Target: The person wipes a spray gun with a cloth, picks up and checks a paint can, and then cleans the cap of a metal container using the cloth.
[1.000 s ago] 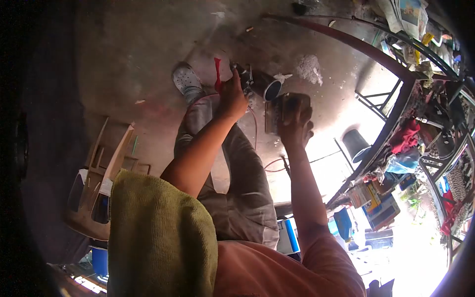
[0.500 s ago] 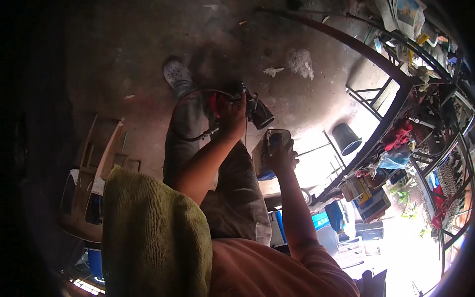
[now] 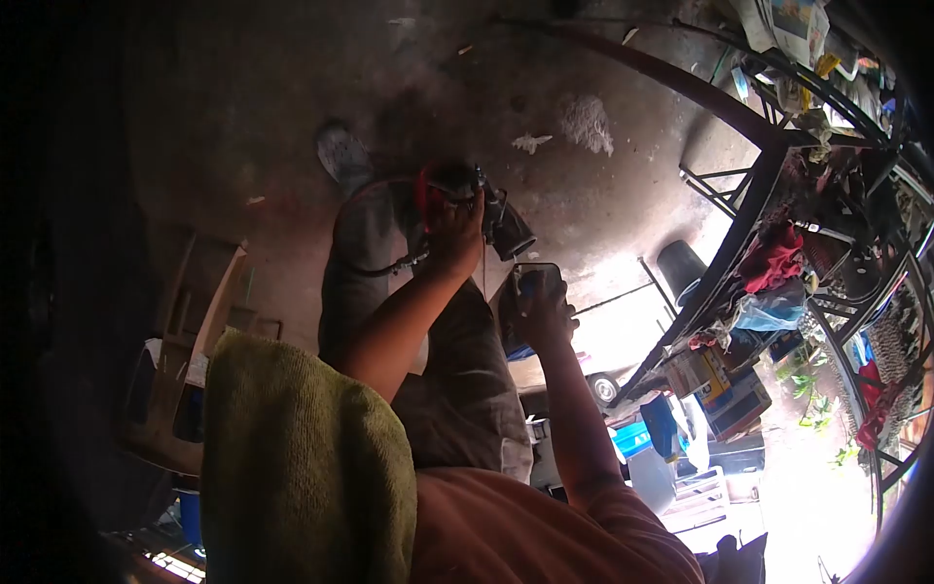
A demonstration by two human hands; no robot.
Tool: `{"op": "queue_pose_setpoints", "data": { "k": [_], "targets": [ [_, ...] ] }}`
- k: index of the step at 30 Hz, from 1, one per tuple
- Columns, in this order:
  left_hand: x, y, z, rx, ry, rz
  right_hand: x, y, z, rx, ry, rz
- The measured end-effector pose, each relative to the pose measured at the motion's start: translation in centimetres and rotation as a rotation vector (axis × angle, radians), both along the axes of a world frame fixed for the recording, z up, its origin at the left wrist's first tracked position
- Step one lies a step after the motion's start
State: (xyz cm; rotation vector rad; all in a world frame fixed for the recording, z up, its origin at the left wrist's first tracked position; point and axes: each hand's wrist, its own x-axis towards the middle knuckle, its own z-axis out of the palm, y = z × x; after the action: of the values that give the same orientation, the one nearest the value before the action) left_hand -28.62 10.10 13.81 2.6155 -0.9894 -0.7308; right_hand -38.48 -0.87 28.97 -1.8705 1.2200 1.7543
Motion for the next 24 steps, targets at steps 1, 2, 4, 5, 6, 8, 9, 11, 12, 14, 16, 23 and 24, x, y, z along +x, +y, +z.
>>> {"op": "queue_pose_setpoints", "data": {
  "k": [1,2,4,5,6,8,9,11,12,14,16,23,24],
  "targets": [
    [0.2,-0.1,-0.1,-0.004,0.000,-0.009,-0.2,-0.2,-0.2,-0.015,-0.026,-0.001],
    [0.3,-0.1,-0.2,-0.006,0.002,-0.018,-0.6,-0.4,-0.5,-0.029,-0.051,-0.002],
    [1.0,-0.2,-0.1,0.031,0.002,-0.039,-1.3,-0.7,-1.0,-0.070,-0.123,0.000],
    [1.6,-0.5,-0.3,0.071,0.000,-0.049,-1.5,-0.9,-1.3,-0.099,-0.170,0.005],
    [2.0,-0.6,-1.0,0.063,0.031,-0.028,-1.7,-1.1,-1.7,-0.128,-0.218,0.011],
    [2.6,-0.3,-3.0,0.002,0.129,0.044,-1.1,-2.3,-2.4,-0.168,-0.293,-0.061],
    [3.5,0.0,-3.6,-0.036,0.208,0.089,-0.8,-2.8,-3.3,-0.233,-0.334,-0.047],
    [6.5,0.5,-3.5,-0.092,0.375,0.174,-0.9,-4.1,-6.4,-0.344,-0.451,-0.029],
    [8.3,1.0,-3.5,-0.109,0.460,0.215,-1.4,-5.2,-8.6,-0.391,-0.530,-0.025],
    [12.5,2.5,-5.8,-0.120,0.525,0.250,2.4,-7.3,-11.2,-0.468,-0.506,-0.126],
    [17.5,3.8,-5.7,-0.097,0.604,0.288,5.7,-9.0,-14.6,-0.530,-0.654,-0.140],
    [20.0,5.0,0.5,-0.406,0.645,0.531,13.2,-14.5,-27.0,-0.745,-1.080,0.043],
    [19.7,4.4,0.8,-0.541,0.731,0.630,13.7,-15.3,-28.8,-0.745,-1.059,0.026]
  ]
}}
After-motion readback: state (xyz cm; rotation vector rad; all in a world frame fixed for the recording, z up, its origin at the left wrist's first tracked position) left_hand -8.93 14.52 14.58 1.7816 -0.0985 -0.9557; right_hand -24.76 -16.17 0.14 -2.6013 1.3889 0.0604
